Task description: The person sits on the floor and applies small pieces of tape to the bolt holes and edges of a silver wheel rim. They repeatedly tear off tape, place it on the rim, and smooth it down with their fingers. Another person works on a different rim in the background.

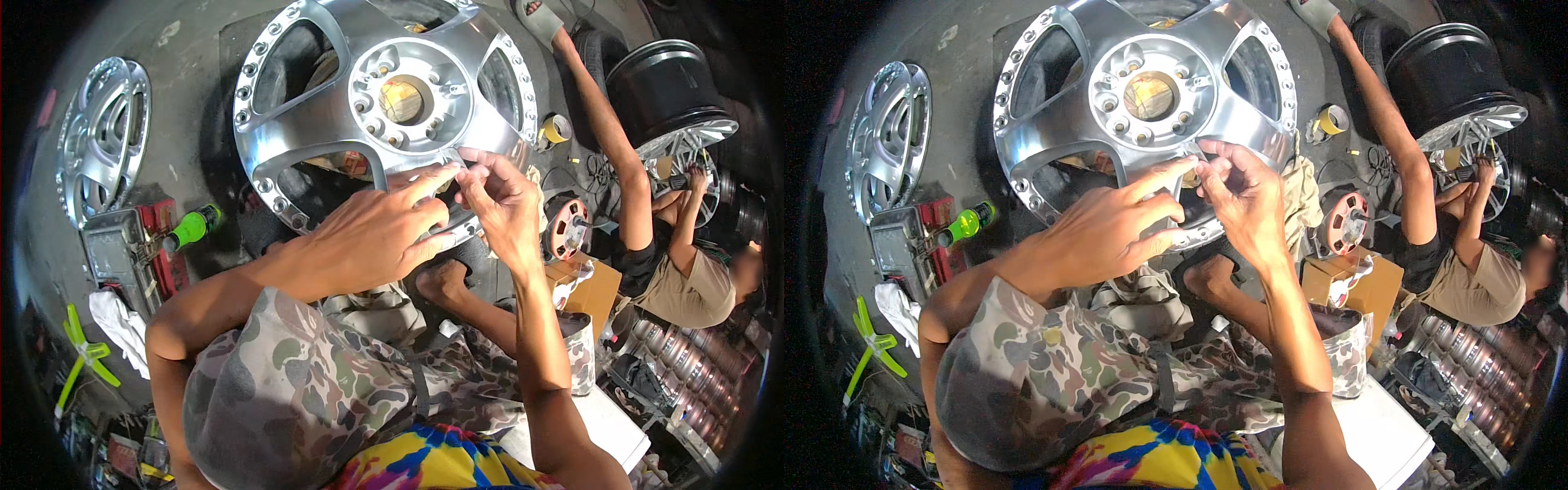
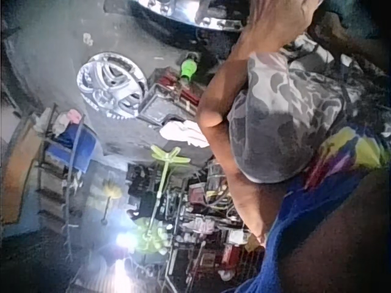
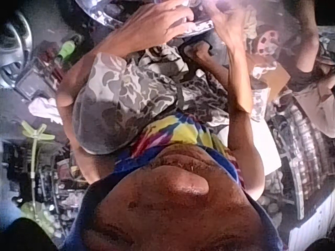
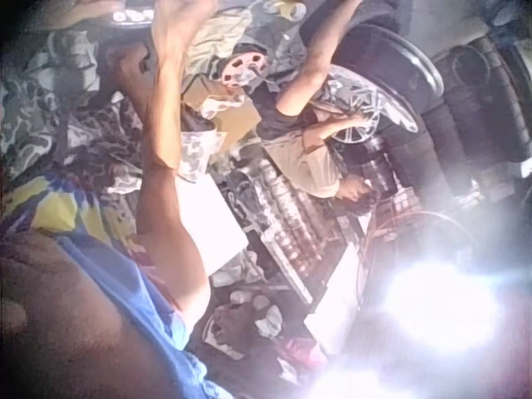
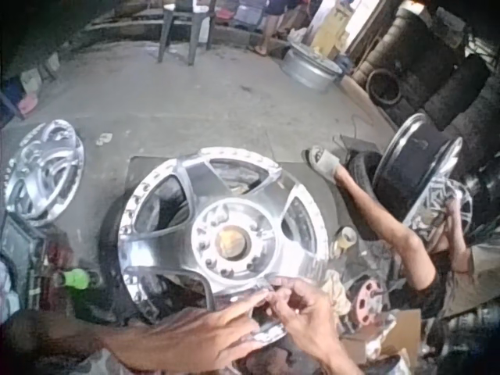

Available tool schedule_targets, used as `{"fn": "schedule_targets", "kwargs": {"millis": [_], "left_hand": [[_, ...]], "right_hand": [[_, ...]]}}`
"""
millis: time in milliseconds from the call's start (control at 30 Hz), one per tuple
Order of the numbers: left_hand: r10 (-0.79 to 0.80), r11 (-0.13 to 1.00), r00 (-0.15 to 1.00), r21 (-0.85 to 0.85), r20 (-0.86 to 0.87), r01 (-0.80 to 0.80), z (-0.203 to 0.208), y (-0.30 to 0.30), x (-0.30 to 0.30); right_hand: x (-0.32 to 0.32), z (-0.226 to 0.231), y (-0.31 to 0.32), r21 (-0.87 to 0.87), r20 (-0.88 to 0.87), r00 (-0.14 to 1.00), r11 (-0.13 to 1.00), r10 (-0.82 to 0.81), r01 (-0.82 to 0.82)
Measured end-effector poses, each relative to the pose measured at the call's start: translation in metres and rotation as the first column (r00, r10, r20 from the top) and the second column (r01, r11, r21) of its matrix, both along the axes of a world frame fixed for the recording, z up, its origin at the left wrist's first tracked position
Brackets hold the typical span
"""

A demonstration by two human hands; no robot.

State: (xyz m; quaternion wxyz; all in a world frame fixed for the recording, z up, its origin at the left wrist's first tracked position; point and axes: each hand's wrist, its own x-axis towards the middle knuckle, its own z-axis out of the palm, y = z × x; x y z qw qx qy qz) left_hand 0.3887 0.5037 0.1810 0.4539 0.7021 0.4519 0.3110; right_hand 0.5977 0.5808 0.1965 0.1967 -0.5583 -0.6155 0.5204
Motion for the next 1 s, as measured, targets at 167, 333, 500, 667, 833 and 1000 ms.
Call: {"fn": "schedule_targets", "kwargs": {"millis": [167,333,500,667,833,1000], "left_hand": [[0.003,1.000,1.000,0.012,-0.031,-0.002,-0.004,-0.002,0.001],[0.032,0.994,0.999,0.101,0.002,-0.032,-0.009,-0.002,0.003],[0.039,0.994,0.999,0.103,0.000,-0.039,-0.006,-0.003,0.001],[0.011,1.000,0.998,0.026,-0.061,-0.009,0.001,-0.006,-0.004],[0.041,0.999,0.997,0.024,-0.063,-0.040,0.000,-0.006,-0.003],[0.026,0.999,0.997,0.021,-0.067,-0.024,-0.003,-0.005,-0.003]], "right_hand": [[0.002,0.005,-0.001,0.066,0.078,0.994,0.995,0.075,-0.080],[-0.001,0.008,-0.001,0.121,0.173,0.980,0.985,0.102,-0.124],[-0.002,0.007,-0.001,0.150,0.177,0.975,0.975,0.137,-0.164],[0.001,-0.006,-0.002,0.119,0.053,0.990,0.984,0.130,-0.136],[-0.004,0.001,-0.004,0.136,0.120,0.987,0.983,0.110,-0.126],[-0.002,0.002,-0.005,0.100,0.145,0.982,0.985,0.125,-0.140]]}}
